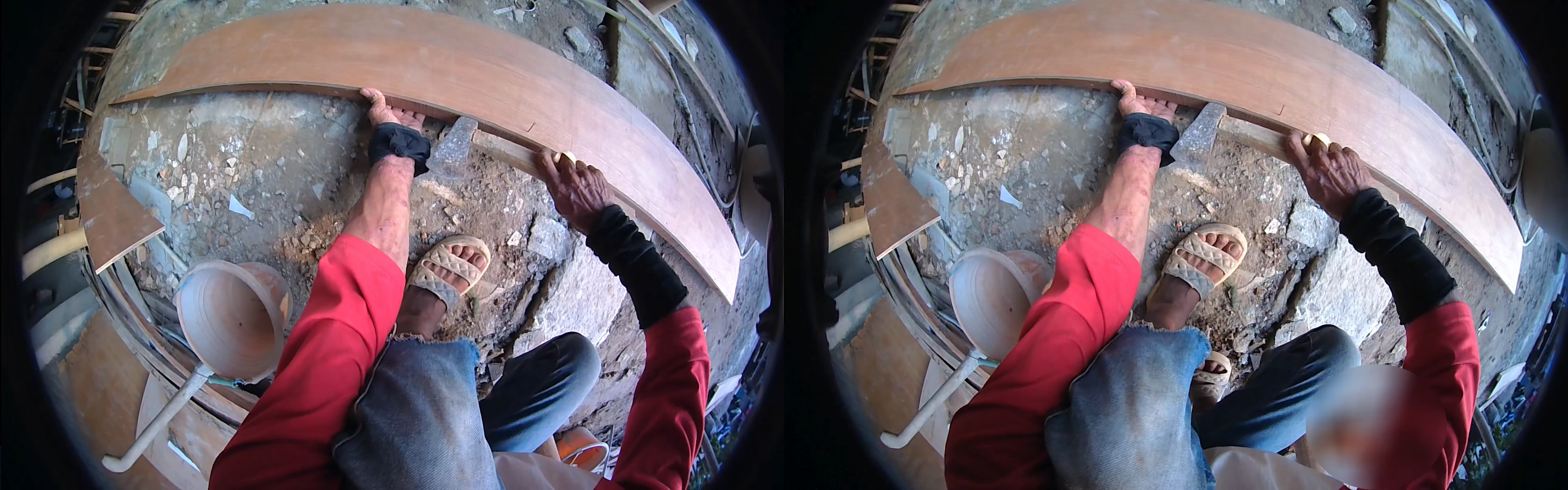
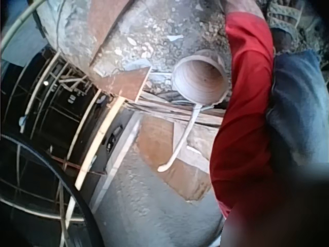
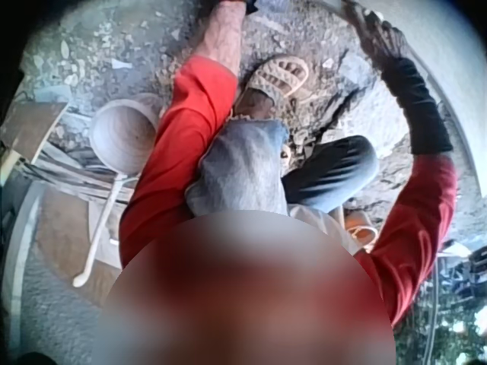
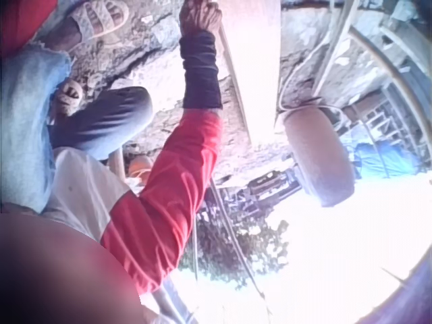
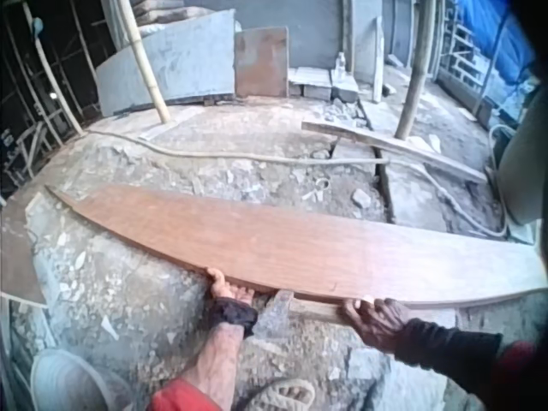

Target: The person uses a chisel and hammer to carve and shape a wooden plank. They repeatedly strike the chisel to remove wood shavings and occasionally wipe the plank with a cloth.

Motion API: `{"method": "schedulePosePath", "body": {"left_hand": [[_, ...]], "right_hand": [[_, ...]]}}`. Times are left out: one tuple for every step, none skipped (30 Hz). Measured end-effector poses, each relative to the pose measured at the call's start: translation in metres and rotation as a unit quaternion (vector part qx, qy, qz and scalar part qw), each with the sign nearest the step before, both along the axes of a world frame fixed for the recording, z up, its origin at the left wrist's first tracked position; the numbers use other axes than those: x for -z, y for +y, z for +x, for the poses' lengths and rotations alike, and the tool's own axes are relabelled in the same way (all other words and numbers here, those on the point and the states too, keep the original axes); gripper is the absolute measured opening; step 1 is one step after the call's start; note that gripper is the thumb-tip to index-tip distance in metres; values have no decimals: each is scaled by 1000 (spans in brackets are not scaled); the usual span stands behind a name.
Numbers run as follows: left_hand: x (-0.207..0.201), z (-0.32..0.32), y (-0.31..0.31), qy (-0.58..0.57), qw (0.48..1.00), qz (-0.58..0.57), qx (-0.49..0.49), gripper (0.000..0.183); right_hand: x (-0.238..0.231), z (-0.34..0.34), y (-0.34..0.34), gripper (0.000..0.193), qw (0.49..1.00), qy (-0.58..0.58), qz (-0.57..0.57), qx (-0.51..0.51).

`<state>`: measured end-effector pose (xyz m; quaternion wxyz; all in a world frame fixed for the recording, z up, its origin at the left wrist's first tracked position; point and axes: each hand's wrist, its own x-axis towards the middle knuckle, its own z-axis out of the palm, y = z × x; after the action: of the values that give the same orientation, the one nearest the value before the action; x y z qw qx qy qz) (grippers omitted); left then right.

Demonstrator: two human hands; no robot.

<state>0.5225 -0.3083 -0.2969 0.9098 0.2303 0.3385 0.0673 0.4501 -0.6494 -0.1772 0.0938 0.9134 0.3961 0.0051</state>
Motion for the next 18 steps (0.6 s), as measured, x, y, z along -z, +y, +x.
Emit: {"method": "schedulePosePath", "body": {"left_hand": [[0,1,0,14,1000,-4,-5,118],[0,2,1,3,1000,-11,-2,118],[-1,3,2,-2,1000,-20,2,118],[-1,2,3,4,999,-32,4,117],[-2,3,4,4,1000,-23,3,118],[-3,3,5,13,1000,-21,3,118],[-3,3,3,33,999,-25,3,118],[-2,1,2,32,999,-10,9,120],[-2,1,1,27,1000,-1,-6,119],[-2,1,0,25,1000,3,-9,119],[-2,0,1,19,1000,9,-10,119],[-2,-2,1,16,1000,3,-4,121],[-3,-1,1,5,1000,4,4,124],[-3,-1,2,-6,1000,6,10,127],[-2,1,2,22,1000,-3,-10,123],[-2,4,2,50,998,-11,-29,119],[-1,7,2,84,995,-20,-46,116],[-1,8,2,78,995,-23,-49,113]], "right_hand": [[1,-4,1,52,1000,22,-2,14],[2,-7,1,51,1000,28,8,10],[1,-9,1,51,999,12,30,-8],[0,-9,0,51,998,1,50,-25],[-3,-9,-1,51,997,-13,70,-39],[-4,-6,0,51,994,-36,85,-59],[-7,-5,1,51,997,2,71,-20],[-9,-4,3,52,998,38,52,21],[-12,-4,5,52,994,75,27,74],[-16,-11,7,49,991,98,33,88],[-21,-20,11,46,978,134,106,121],[-29,-32,12,45,959,169,181,138],[-38,-43,13,44,929,236,216,187],[-48,-52,13,43,903,240,297,198],[-59,-58,11,41,884,245,337,213],[-71,-60,8,41,877,242,336,246],[-82,-60,6,41,869,233,344,267],[-90,-58,5,40,863,214,373,264]]}}
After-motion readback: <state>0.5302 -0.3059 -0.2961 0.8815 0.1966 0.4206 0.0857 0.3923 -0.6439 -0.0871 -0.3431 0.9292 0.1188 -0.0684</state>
